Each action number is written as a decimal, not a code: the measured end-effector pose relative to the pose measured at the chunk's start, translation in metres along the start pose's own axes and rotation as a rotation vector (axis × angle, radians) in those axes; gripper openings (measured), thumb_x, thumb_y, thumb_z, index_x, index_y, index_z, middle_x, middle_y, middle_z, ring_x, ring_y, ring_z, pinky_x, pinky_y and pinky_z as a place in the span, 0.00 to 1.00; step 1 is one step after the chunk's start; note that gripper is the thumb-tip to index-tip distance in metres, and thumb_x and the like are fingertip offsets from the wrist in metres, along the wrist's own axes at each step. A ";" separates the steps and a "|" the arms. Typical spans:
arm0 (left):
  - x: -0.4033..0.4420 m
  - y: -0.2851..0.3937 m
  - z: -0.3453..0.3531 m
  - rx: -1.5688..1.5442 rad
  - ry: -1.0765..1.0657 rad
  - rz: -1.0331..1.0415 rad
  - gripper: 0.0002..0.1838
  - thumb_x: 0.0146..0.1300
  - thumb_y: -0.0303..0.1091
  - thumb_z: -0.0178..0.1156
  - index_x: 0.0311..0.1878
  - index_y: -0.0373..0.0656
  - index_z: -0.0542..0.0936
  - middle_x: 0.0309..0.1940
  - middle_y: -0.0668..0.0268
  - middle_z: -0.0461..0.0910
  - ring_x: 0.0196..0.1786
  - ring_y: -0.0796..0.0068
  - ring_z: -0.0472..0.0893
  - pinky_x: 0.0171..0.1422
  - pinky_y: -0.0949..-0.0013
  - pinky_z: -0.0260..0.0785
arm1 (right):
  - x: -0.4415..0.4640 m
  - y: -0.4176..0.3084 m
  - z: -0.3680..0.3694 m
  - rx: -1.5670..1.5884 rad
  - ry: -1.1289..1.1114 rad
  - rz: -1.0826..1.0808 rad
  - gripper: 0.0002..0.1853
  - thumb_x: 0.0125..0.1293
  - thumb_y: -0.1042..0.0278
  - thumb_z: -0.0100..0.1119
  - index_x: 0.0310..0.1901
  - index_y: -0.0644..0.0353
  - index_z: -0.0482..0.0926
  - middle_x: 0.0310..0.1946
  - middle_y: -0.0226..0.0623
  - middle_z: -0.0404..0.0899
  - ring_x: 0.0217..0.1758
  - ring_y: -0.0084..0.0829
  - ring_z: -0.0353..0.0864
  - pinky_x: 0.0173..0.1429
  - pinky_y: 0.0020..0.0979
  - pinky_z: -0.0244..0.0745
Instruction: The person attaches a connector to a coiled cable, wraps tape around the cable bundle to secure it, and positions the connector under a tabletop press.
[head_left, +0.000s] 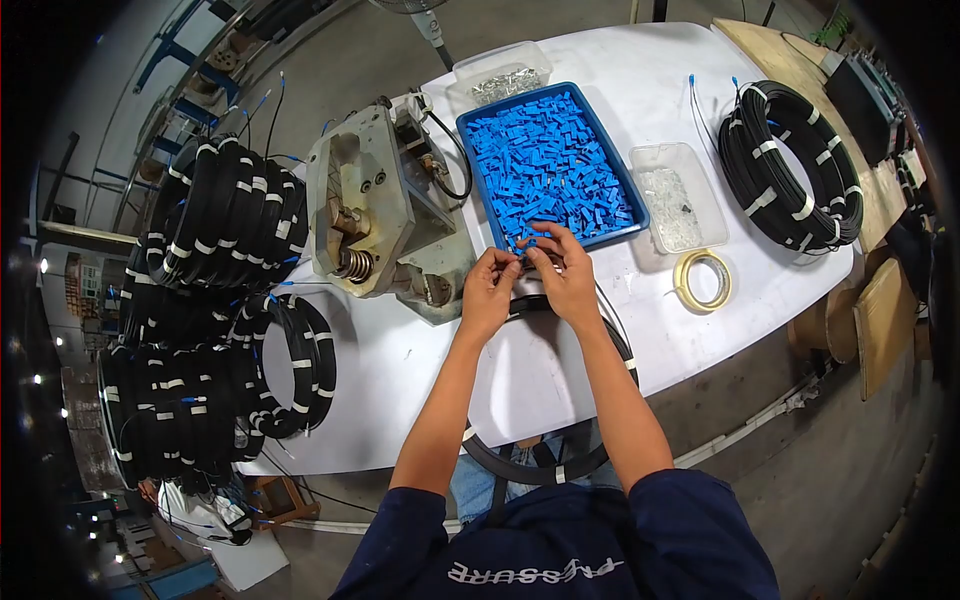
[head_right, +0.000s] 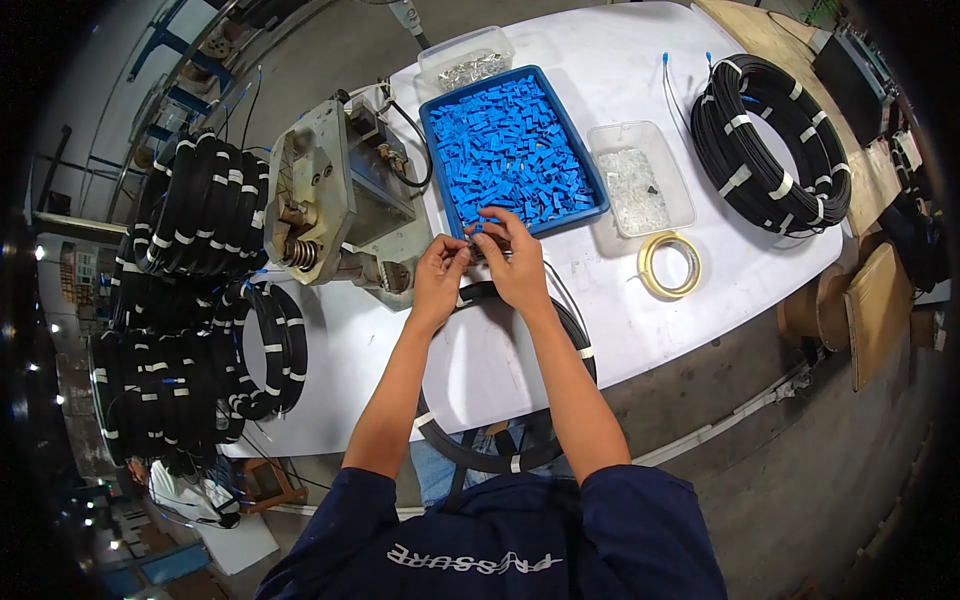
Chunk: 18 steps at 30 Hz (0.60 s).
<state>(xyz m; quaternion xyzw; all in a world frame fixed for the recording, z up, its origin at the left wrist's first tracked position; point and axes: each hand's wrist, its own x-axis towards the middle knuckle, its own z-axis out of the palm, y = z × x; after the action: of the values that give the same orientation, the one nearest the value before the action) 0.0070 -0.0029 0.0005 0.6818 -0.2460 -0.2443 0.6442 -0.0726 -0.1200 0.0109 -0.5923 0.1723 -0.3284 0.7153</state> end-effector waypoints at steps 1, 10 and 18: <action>0.000 0.000 -0.001 -0.004 0.003 -0.002 0.02 0.72 0.25 0.57 0.43 0.38 0.75 0.35 0.69 0.79 0.38 0.83 0.78 0.45 0.76 0.71 | 0.000 0.002 -0.001 -0.017 -0.022 -0.008 0.10 0.68 0.74 0.60 0.49 0.65 0.81 0.42 0.41 0.86 0.46 0.26 0.84 0.49 0.27 0.78; -0.002 -0.002 0.000 -0.056 0.033 0.043 0.01 0.72 0.24 0.56 0.43 0.39 0.75 0.33 0.70 0.79 0.35 0.85 0.73 0.41 0.77 0.68 | 0.001 0.003 -0.007 -0.212 -0.126 -0.111 0.08 0.67 0.76 0.62 0.46 0.69 0.80 0.39 0.35 0.82 0.40 0.24 0.84 0.47 0.26 0.78; -0.004 0.002 0.002 -0.091 0.069 0.058 0.01 0.72 0.24 0.57 0.42 0.37 0.76 0.34 0.69 0.80 0.35 0.84 0.73 0.42 0.77 0.68 | 0.000 0.009 -0.006 -0.167 -0.142 -0.051 0.06 0.67 0.76 0.62 0.42 0.68 0.80 0.35 0.35 0.83 0.37 0.23 0.83 0.45 0.26 0.77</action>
<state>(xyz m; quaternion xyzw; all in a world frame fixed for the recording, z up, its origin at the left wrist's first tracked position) 0.0027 -0.0021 0.0024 0.6525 -0.2319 -0.2126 0.6894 -0.0735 -0.1235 0.0005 -0.6758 0.1329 -0.2881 0.6653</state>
